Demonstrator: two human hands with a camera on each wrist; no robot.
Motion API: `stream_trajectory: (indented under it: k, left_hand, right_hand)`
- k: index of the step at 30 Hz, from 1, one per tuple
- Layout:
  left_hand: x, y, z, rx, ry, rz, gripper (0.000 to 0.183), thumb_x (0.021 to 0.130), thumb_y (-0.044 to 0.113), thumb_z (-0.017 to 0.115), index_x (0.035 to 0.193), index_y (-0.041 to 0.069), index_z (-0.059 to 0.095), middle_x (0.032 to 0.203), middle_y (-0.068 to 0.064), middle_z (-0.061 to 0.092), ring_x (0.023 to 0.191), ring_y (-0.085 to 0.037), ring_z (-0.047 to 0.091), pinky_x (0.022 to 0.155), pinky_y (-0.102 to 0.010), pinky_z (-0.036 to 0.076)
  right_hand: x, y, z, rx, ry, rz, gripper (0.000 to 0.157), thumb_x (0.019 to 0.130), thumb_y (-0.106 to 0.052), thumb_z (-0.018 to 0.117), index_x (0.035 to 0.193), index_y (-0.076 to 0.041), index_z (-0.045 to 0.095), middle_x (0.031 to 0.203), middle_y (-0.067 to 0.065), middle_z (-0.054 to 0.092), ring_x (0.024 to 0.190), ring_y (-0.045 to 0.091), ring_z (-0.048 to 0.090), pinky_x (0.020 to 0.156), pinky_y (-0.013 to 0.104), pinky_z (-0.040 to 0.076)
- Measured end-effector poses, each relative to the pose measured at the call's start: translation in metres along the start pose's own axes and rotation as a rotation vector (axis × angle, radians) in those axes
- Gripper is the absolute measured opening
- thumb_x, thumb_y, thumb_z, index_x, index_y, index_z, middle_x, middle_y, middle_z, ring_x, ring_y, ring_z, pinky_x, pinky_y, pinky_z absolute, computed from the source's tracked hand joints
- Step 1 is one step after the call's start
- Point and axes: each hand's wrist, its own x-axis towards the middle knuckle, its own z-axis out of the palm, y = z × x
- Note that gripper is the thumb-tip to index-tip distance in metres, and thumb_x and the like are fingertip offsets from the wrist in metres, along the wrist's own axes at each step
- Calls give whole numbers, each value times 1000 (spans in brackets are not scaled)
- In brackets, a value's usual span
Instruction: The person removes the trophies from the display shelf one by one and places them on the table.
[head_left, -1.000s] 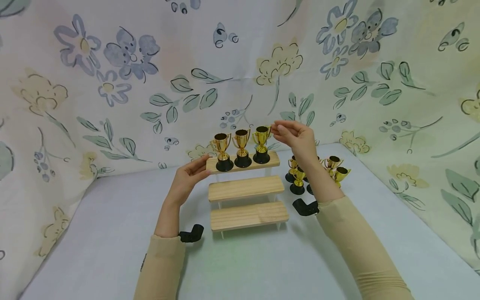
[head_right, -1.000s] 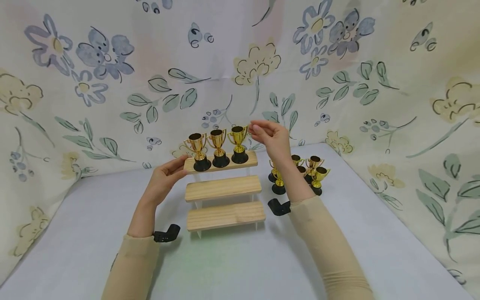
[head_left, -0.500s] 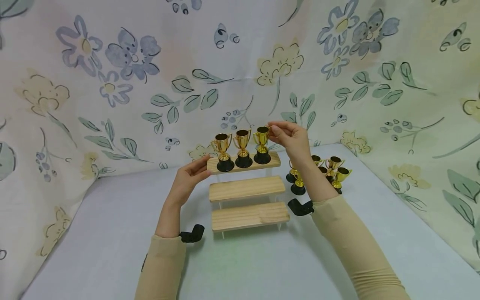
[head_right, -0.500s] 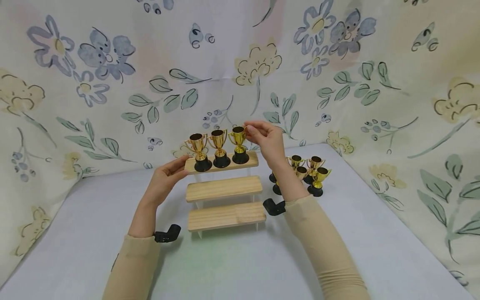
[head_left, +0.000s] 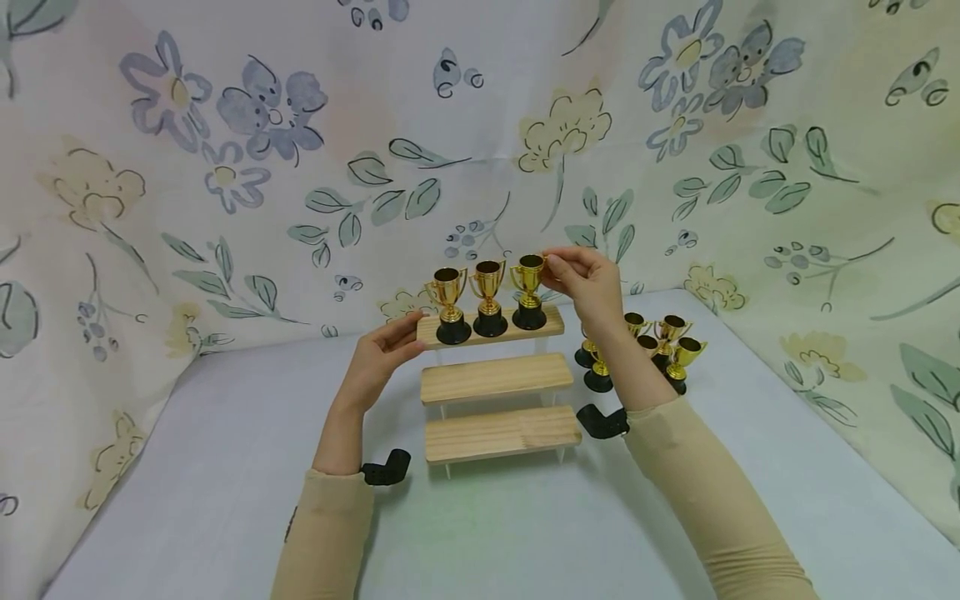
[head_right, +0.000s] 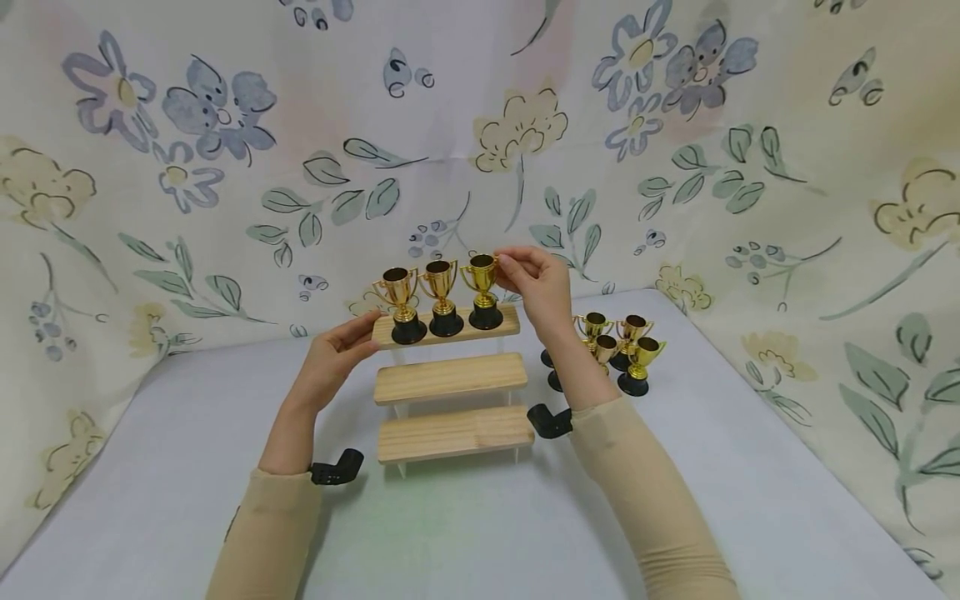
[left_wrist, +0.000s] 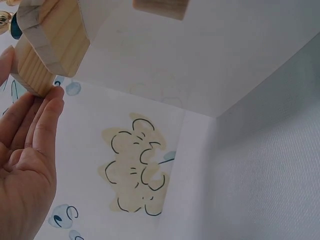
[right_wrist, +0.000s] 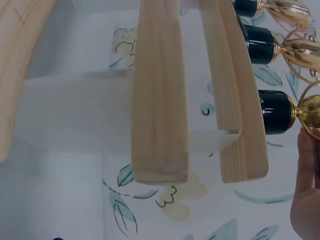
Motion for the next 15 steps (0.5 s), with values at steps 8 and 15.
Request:
stream_trajectory:
  k: [8,15]
  left_hand:
    - [2,-1,0,19,3,-7,62,92,15,70,149,11,45,154,-6,47,139,-22,50,98,-12,51]
    - [0,0,0,23,9,-6,61,92,15,70,148,12,46,154,-6,48,140,-23,49,98,-12,51]
  right_hand:
    - [-3,-1,-1,19,25,-2,10,94,-12,65,100,-9,72,88,-10,77,81,4,73,77,22,62]
    - [-11,-4,-10,53,72,0,20,90,-19,70,105,-6,73,90,-6,77,83,7,74,78,22,62]
